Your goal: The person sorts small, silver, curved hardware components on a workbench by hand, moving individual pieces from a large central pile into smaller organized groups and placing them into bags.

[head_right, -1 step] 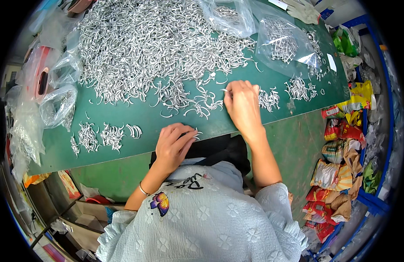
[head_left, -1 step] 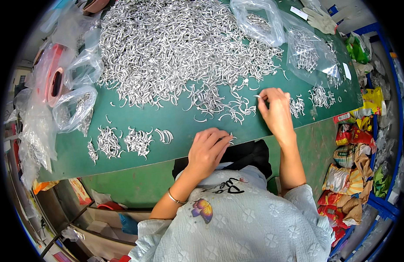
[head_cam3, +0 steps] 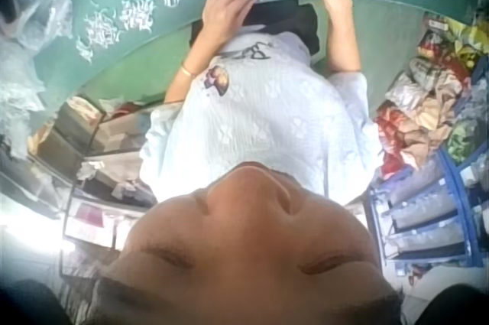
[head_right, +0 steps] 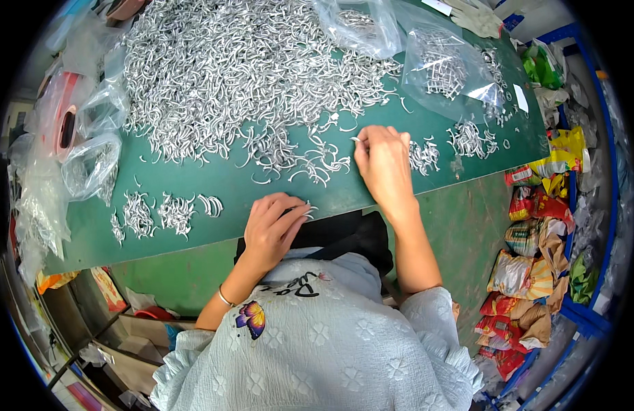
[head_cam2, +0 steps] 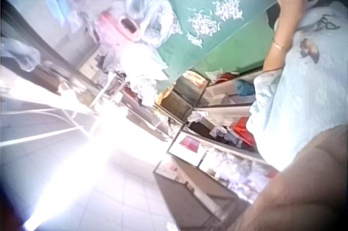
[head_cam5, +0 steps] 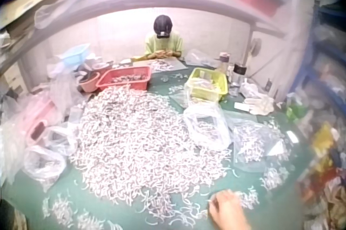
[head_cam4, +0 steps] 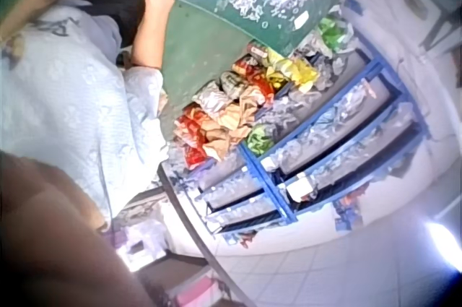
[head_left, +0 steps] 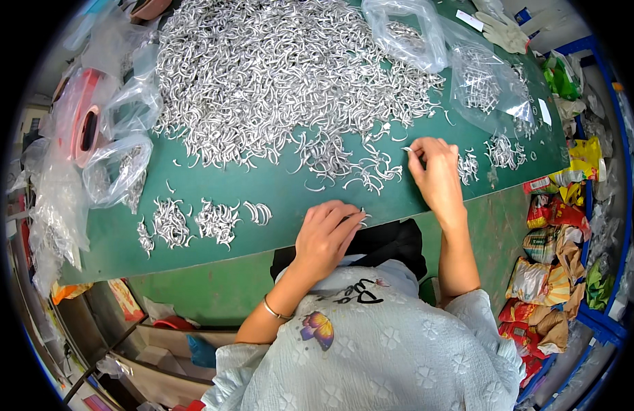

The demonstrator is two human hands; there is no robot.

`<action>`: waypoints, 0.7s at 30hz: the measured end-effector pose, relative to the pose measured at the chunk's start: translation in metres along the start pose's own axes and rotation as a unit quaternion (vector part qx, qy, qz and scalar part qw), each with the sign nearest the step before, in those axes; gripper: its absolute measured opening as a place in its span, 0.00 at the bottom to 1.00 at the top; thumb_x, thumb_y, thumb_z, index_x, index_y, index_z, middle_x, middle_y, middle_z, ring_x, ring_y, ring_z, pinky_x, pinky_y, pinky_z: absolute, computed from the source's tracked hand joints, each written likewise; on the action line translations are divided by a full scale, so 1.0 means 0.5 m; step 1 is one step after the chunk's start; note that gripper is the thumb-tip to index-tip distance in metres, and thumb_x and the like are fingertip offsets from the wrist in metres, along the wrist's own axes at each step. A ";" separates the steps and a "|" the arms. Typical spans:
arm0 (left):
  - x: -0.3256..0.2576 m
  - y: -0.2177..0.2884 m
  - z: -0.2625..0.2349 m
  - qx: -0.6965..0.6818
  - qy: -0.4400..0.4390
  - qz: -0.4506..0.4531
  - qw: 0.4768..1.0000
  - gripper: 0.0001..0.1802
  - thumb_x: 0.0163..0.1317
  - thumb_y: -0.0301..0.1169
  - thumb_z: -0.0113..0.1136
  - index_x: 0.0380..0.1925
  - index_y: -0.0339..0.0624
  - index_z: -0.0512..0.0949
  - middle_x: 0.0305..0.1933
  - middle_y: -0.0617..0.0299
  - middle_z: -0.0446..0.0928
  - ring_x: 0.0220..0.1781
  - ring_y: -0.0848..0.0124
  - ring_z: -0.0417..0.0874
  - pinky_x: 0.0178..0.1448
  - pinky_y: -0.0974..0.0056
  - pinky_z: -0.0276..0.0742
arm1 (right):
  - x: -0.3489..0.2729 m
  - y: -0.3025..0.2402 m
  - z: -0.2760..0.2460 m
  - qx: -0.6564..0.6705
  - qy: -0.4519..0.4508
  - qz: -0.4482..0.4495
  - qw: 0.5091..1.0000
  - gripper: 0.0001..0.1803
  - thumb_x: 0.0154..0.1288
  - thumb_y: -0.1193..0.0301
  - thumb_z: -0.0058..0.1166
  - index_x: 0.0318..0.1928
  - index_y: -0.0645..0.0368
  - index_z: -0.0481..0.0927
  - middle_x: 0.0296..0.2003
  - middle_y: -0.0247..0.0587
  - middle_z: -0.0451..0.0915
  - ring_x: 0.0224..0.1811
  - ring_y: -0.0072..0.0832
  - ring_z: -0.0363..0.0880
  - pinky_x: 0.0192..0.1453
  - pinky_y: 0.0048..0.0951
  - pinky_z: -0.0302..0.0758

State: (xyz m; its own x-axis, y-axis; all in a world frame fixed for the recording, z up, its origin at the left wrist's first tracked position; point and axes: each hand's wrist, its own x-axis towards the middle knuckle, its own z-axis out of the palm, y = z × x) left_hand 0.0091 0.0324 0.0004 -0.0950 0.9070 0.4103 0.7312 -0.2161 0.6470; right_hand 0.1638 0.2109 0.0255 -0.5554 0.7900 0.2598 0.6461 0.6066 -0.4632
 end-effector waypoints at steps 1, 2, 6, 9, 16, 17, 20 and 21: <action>-0.001 0.000 0.000 0.000 0.002 0.001 1.000 0.16 0.51 0.23 0.67 0.42 0.40 0.81 0.45 0.63 0.79 0.49 0.61 0.78 0.50 0.57 0.71 | 0.003 -0.003 -0.008 0.016 0.002 0.021 1.000 0.05 0.55 0.78 0.61 0.32 0.61 0.78 0.25 0.41 0.78 0.33 0.40 0.75 0.45 0.38 0.62; -0.001 0.000 0.000 -0.001 0.000 -0.001 1.000 0.15 0.51 0.23 0.67 0.42 0.40 0.81 0.45 0.63 0.79 0.49 0.61 0.78 0.50 0.57 0.71 | 0.004 -0.011 -0.015 0.034 -0.010 0.032 0.999 0.04 0.56 0.78 0.60 0.33 0.61 0.79 0.26 0.40 0.80 0.32 0.38 0.76 0.45 0.37 0.64; -0.002 -0.001 0.000 -0.004 -0.005 -0.003 1.000 0.15 0.51 0.23 0.67 0.41 0.40 0.81 0.45 0.62 0.79 0.49 0.60 0.78 0.51 0.57 0.71 | -0.029 -0.067 -0.009 0.158 -0.045 -0.003 0.986 0.05 0.57 0.78 0.62 0.35 0.57 0.81 0.26 0.38 0.80 0.32 0.35 0.77 0.44 0.35 0.66; -0.004 -0.003 0.001 -0.013 0.002 0.001 1.000 0.15 0.52 0.23 0.67 0.42 0.40 0.81 0.46 0.61 0.78 0.51 0.60 0.78 0.51 0.56 0.71 | -0.056 -0.100 0.005 0.192 -0.117 -0.034 0.974 0.06 0.56 0.78 0.64 0.34 0.60 0.81 0.27 0.36 0.79 0.30 0.32 0.76 0.42 0.31 0.67; 0.014 0.014 -0.008 0.000 0.009 -0.038 0.999 0.20 0.50 0.22 0.68 0.47 0.42 0.80 0.52 0.58 0.78 0.55 0.59 0.78 0.54 0.57 0.70 | -0.047 -0.077 0.001 0.215 -0.088 -0.090 0.968 0.09 0.56 0.78 0.63 0.38 0.64 0.80 0.35 0.45 0.78 0.40 0.45 0.75 0.47 0.41 0.72; 0.013 0.012 -0.006 0.010 -0.005 -0.027 1.000 0.20 0.51 0.22 0.68 0.47 0.41 0.81 0.52 0.59 0.78 0.56 0.59 0.78 0.54 0.57 0.70 | -0.041 -0.074 -0.003 0.175 -0.051 -0.090 0.979 0.10 0.55 0.78 0.64 0.39 0.64 0.80 0.36 0.45 0.78 0.41 0.44 0.75 0.47 0.41 0.72; 0.004 0.003 -0.001 0.028 -0.033 -0.003 0.999 0.18 0.53 0.23 0.66 0.47 0.41 0.81 0.51 0.60 0.79 0.57 0.60 0.78 0.56 0.56 0.69 | -0.039 -0.075 0.004 0.091 -0.032 -0.094 0.991 0.12 0.55 0.77 0.65 0.40 0.64 0.79 0.36 0.44 0.77 0.41 0.43 0.74 0.48 0.39 0.71; 0.003 0.001 0.000 0.023 -0.033 -0.002 0.999 0.17 0.54 0.23 0.65 0.46 0.41 0.81 0.50 0.61 0.79 0.56 0.60 0.78 0.56 0.56 0.69 | -0.038 -0.068 0.011 0.070 -0.038 -0.103 0.992 0.12 0.55 0.77 0.65 0.40 0.64 0.79 0.36 0.43 0.77 0.41 0.43 0.74 0.48 0.39 0.71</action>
State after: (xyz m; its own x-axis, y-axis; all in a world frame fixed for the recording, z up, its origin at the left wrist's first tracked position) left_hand 0.0092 0.0337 0.0016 -0.0541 0.9298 0.3641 0.7612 -0.1976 0.6177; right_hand 0.1495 0.1749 0.0317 -0.7086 0.6391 0.2992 0.4394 0.7314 -0.5216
